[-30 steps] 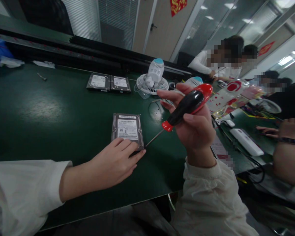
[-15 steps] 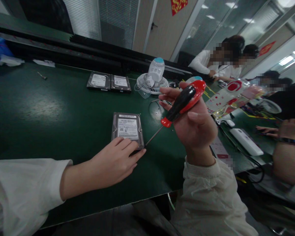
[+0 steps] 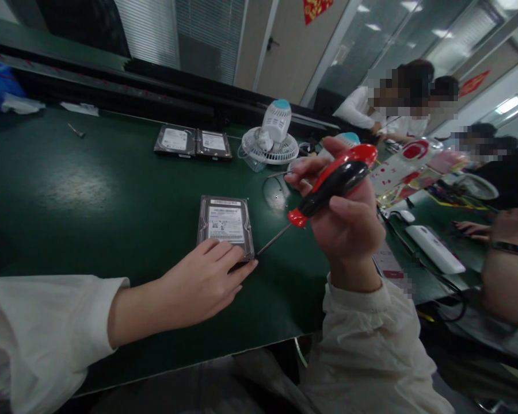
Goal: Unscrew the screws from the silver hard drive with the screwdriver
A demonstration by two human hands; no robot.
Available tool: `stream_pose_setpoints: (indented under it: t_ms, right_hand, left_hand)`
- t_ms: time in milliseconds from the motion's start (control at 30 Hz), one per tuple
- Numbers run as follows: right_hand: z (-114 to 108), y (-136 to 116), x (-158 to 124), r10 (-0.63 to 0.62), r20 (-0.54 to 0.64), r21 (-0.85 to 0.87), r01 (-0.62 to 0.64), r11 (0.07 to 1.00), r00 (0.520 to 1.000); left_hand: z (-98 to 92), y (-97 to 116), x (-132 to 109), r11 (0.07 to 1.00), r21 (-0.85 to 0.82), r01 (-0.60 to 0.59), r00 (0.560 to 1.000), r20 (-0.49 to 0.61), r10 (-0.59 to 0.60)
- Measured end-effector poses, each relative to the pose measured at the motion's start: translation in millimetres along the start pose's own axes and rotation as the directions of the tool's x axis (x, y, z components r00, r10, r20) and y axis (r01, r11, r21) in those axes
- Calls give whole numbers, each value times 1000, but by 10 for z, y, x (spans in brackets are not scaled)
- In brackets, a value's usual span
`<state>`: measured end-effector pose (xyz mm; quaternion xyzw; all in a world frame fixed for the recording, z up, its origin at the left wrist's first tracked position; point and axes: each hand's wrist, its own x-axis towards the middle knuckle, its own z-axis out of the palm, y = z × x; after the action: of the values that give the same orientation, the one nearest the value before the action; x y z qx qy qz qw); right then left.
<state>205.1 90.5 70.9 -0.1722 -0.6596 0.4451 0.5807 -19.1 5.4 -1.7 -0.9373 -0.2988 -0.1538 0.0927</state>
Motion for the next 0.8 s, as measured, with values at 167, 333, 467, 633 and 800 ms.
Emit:
stream_pose_setpoints:
  t_ms: [167, 333, 467, 633, 800]
  right_hand:
    - [0, -13, -14, 18, 3, -43, -18, 999, 1000]
    - [10, 37, -37, -47, -55, -103, 41, 994, 997]
    - [10, -2, -13, 48, -20, -9, -48, 999, 999]
    - [21, -28, -8, 57, -20, -72, -58, 996, 998]
    - [7, 45, -33, -40, -75, -217, 22, 976, 996]
  left_hand:
    - [8, -3, 1, 1000, -9, 4, 1000, -13, -4]
    - [-2, 2, 8, 1000, -9, 5, 1000, -1, -5]
    - [-9, -5, 1, 1000, -15, 2, 1000, 3, -2]
    - [-3, -6, -1, 1000, -13, 0, 1000, -10, 0]
    - [-11, 7, 2, 1000, -8, -1, 1000, -5, 1]
